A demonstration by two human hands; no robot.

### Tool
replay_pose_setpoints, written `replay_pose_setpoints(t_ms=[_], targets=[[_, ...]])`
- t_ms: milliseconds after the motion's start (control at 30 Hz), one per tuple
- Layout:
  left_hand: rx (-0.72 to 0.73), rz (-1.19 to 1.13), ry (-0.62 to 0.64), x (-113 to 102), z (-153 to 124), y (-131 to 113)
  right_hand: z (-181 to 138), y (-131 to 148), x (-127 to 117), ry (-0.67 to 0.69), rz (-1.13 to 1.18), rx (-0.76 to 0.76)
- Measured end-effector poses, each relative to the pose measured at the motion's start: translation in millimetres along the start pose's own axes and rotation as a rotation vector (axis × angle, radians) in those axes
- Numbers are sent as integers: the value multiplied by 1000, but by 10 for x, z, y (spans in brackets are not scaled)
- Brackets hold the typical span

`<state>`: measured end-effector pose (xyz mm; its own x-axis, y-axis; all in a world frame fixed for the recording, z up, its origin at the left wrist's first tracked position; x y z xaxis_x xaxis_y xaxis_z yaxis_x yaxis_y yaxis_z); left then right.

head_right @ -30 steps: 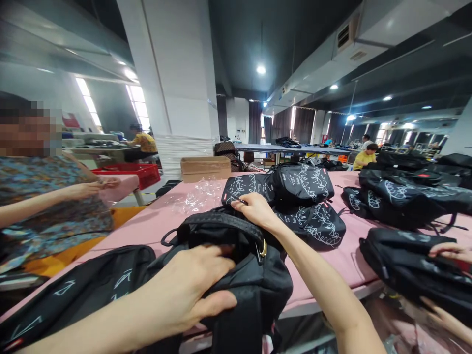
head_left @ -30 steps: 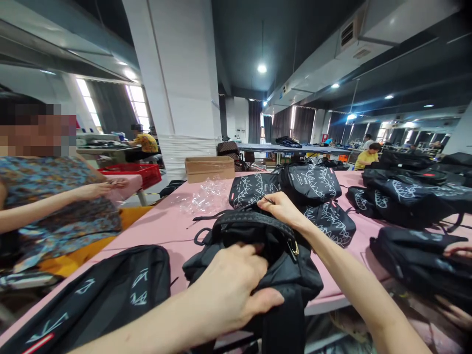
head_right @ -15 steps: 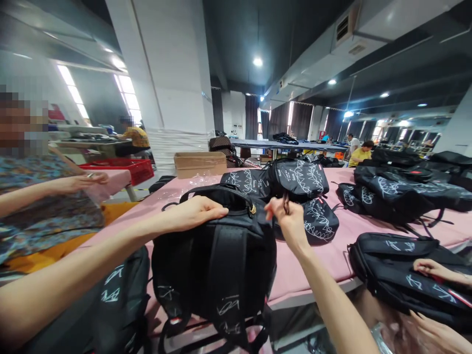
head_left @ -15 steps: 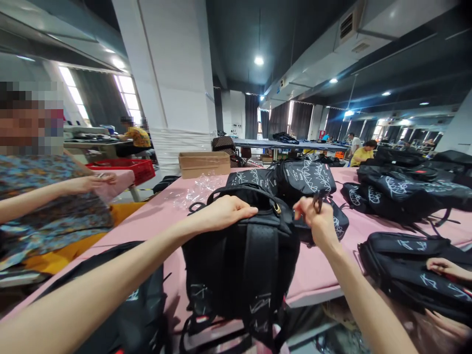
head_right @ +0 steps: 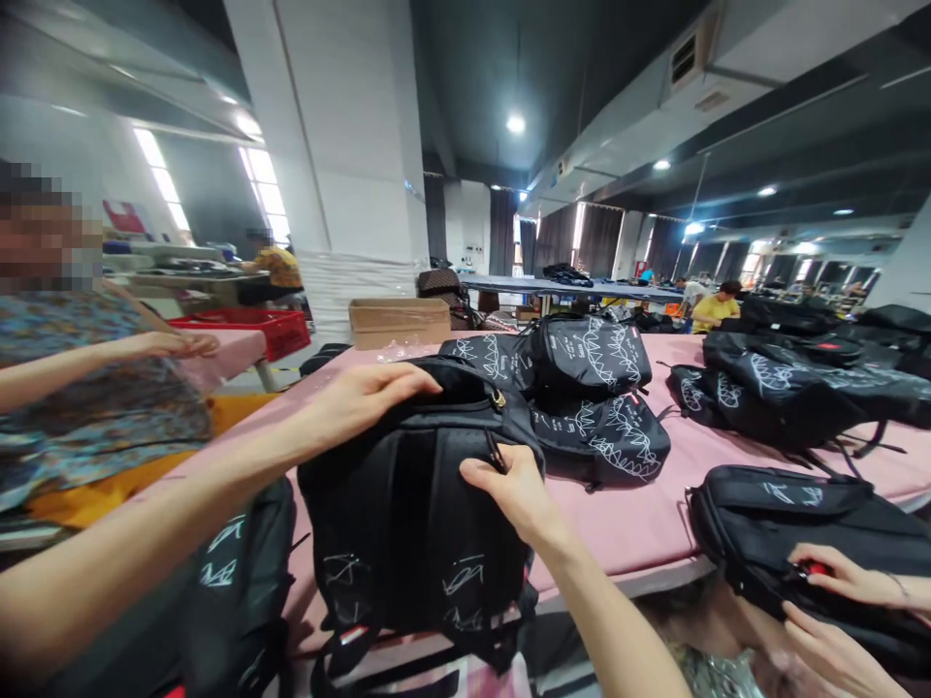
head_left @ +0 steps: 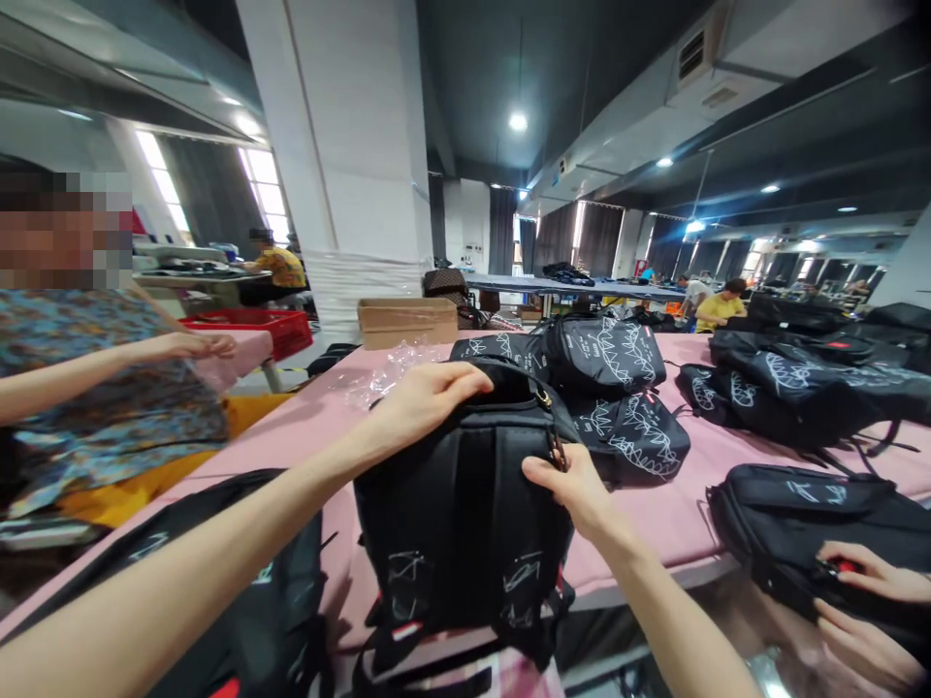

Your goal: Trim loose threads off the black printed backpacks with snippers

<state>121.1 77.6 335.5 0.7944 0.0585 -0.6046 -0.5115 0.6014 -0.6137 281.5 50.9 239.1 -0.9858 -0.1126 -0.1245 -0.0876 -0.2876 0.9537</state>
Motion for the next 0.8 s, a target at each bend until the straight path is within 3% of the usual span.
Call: replay_pose_setpoints(t_ms=[100, 167, 267, 367, 467, 533, 633, 800], targets=[[-165, -16, -246, -454, -430, 230, 59, -9, -55, 24, -89, -38], [-381, -9, -213, -486, -736, 570, 102, -23, -68, 66, -86, -27], [-536, -116, -24, -200, -1028, 907, 148, -38, -47, 109, -45, 3], [-547, -429, 25, 120, -1054, 862, 166, -79, -64, 120, -34, 42], [-730, -963, 76, 482, -1029, 691, 163, -189, -148, 151, 40, 135], [-754, -1171, 142, 635, -968, 544, 171, -275, -246, 133, 110, 209], [-658, -1132, 185, 683, -867, 514, 216, -340, -322, 89, 144, 221], [-498, -1083, 245, 644, -940, 473, 106, -280, -193, 26, 157, 90]])
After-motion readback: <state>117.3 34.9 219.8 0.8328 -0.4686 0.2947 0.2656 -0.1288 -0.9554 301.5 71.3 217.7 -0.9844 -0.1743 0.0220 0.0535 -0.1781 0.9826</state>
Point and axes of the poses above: each hand's wrist, its own z-axis towards the middle knuckle, its own x-axis out of the palm, y = z × x, the point moved 9 cm from there along z, towards the middle knuckle, and after that the axes turned 2 degrees about -y, right-handed, at the moved point
